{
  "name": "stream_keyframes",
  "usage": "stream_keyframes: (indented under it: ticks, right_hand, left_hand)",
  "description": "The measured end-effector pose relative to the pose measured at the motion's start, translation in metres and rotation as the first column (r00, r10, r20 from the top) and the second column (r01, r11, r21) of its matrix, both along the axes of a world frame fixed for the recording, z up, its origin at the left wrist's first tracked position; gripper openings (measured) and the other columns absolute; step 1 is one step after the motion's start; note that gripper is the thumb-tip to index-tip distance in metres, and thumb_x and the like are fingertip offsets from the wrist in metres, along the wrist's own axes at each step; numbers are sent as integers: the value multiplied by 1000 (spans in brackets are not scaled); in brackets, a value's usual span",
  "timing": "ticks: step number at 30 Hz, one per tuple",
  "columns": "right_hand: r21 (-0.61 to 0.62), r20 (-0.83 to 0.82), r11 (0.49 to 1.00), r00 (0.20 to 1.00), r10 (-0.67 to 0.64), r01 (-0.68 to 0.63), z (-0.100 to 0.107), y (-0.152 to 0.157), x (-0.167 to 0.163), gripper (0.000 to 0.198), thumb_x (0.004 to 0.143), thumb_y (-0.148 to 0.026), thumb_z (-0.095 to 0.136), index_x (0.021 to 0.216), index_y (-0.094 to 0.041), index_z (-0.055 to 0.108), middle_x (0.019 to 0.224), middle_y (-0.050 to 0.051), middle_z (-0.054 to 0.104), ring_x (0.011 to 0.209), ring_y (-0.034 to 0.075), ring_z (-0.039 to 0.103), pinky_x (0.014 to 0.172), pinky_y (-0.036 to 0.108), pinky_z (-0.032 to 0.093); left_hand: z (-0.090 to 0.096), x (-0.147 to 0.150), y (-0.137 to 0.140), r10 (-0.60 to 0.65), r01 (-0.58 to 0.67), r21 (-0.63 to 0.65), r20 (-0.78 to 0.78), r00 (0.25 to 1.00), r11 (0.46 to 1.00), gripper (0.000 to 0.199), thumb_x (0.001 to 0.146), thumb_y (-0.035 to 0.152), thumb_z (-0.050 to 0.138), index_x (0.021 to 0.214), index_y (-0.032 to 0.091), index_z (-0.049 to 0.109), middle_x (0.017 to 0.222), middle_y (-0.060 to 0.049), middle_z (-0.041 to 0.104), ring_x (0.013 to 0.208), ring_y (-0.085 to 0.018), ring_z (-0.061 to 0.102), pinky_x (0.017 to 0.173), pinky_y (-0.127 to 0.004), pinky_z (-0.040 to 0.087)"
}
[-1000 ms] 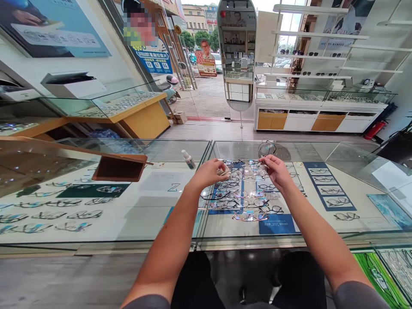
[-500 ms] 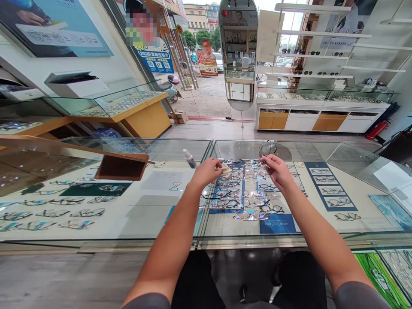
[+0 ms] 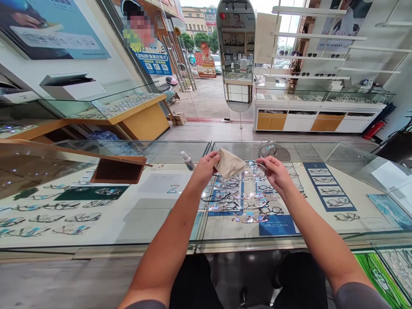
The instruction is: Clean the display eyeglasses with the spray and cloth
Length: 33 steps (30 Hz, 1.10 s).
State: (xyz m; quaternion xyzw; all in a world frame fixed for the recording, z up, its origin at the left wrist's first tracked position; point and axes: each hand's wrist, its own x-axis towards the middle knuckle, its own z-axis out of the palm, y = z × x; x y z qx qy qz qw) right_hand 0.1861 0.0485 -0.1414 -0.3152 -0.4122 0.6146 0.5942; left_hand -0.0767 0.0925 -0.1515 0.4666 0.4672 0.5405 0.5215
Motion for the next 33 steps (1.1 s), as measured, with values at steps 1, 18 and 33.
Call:
stream_keyframes:
  ticks: [1, 18, 33]
  right_hand:
    - [-5, -14, 1000, 1000, 1, -1, 0, -1, -1, 45, 56, -55, 103, 71, -26, 72, 95, 2, 79, 102, 20, 69, 99, 33, 53]
    - [-102, -44, 994, 998, 39, -44, -1, -7, -8, 46, 51, -51, 105, 74, -25, 74, 78, -4, 71, 75, 13, 60, 74, 28, 50]
    - [34, 170, 995, 981, 91, -98, 0, -10, -8, 41, 61, -57, 99, 70, -24, 76, 95, 2, 75, 92, 19, 62, 91, 34, 47]
  left_hand:
    - [-1, 5, -3, -46, 47, -2, 50, 998, 999, 45, 74, 47, 81, 106, 18, 66, 85, -2, 70, 75, -16, 65, 66, -26, 52]
    - [6, 32, -28, -324, 329, -18, 124, 938, 944, 33, 68, 29, 70, 99, 22, 57, 86, -1, 65, 80, -18, 63, 74, -32, 54]
    - [14, 34, -40, -444, 453, 10, -171, 879, 892, 48, 74, 56, 86, 82, 21, 53, 69, 5, 52, 60, -9, 46, 56, -22, 35]
